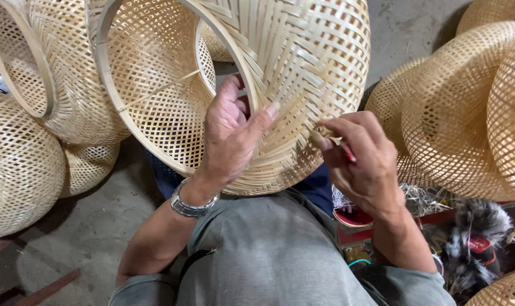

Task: The person is weaving a large bamboo basket, using a red utility knife to trim and tuck the ends of the bamboo strips along the rim. The person holds the basket with one hand and manipulates the strips with the other, occasionally using the knife to secure the weave.

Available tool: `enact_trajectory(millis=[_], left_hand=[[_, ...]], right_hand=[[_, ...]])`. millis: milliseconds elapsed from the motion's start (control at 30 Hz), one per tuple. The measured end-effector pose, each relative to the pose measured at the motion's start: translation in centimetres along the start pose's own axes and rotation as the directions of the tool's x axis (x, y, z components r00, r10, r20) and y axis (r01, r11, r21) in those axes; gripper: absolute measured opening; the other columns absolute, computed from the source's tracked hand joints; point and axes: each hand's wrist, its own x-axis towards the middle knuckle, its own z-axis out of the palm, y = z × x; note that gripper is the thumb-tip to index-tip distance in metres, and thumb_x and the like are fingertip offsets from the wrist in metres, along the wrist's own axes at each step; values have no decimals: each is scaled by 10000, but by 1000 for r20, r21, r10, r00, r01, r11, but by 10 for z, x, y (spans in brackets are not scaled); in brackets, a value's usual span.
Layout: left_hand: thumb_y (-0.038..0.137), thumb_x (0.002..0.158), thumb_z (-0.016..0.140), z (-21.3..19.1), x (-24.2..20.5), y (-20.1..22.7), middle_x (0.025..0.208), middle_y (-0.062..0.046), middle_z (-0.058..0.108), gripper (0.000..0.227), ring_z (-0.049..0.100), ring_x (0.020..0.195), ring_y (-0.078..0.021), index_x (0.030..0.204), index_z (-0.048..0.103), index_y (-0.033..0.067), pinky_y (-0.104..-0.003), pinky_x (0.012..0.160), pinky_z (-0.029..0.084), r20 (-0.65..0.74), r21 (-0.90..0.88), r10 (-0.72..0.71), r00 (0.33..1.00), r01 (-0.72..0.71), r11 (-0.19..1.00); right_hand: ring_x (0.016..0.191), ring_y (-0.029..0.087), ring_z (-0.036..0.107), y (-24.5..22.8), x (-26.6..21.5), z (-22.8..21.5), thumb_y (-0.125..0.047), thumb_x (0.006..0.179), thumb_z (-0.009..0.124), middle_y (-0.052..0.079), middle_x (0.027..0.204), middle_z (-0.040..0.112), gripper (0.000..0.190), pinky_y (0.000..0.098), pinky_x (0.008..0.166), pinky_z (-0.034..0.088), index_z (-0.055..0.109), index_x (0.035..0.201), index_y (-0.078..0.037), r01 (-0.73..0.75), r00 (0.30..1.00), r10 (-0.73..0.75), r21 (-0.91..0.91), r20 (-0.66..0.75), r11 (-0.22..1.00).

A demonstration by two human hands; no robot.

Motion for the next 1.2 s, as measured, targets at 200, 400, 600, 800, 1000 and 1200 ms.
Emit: enact_trajectory(millis=[200,400,600,800,1000,1200], left_hand=[[-14,1057,595,8,-4,-1,1247,-192,690,331,735,1082,-195,1368,484,-28,-334,949,672,-19,-31,9,1000,-9,999],[-34,1056,591,11,-9,-5,1156,-185,739,337,736,958,-154,1379,498,-64,-269,842,649,-47,37,-10,999,12,999],[-41,1061,576,15,-8,-6,1203,-169,716,385,713,1054,-140,1424,450,-72,-281,942,632,-30,-72,-38,999,35,997],[-49,1039,572,16,-6,-4,1299,-151,658,537,676,1153,-130,1526,347,-18,-269,1036,595,-20,-115,10,1000,-12,993],[-12,1040,593,14,-5,-3,1223,-142,702,372,695,1090,-127,1397,498,-57,-270,993,609,-25,-19,9,1000,-10,1000],[87,1056,654,16,2,-3,1095,-110,733,174,704,970,-115,1177,610,-29,-268,870,642,-78,164,54,995,-41,986]], right_hand=[[999,288,638,-27,17,-39,-204,1004,544,180,1209,581,462,411,862,535,517,1426,-17,-156,974,161,-42,158,987],[1006,332,634,-48,29,-49,-187,1009,527,235,1218,584,536,483,851,534,477,1516,-18,-147,955,195,-215,222,965],[675,273,535,-32,33,-49,-318,1037,601,143,804,505,629,474,612,483,445,1560,-6,-7,948,163,-492,274,870],[781,240,538,-22,35,-58,-314,1048,544,125,922,522,633,424,637,477,407,1582,-3,102,953,60,-500,298,860],[840,206,548,-16,46,-60,-245,1031,637,120,979,550,593,376,688,508,451,1558,-44,203,924,13,-518,382,831],[804,236,533,-23,67,-51,-230,960,740,80,909,589,656,381,640,513,476,1491,49,320,893,-87,-484,442,815]])
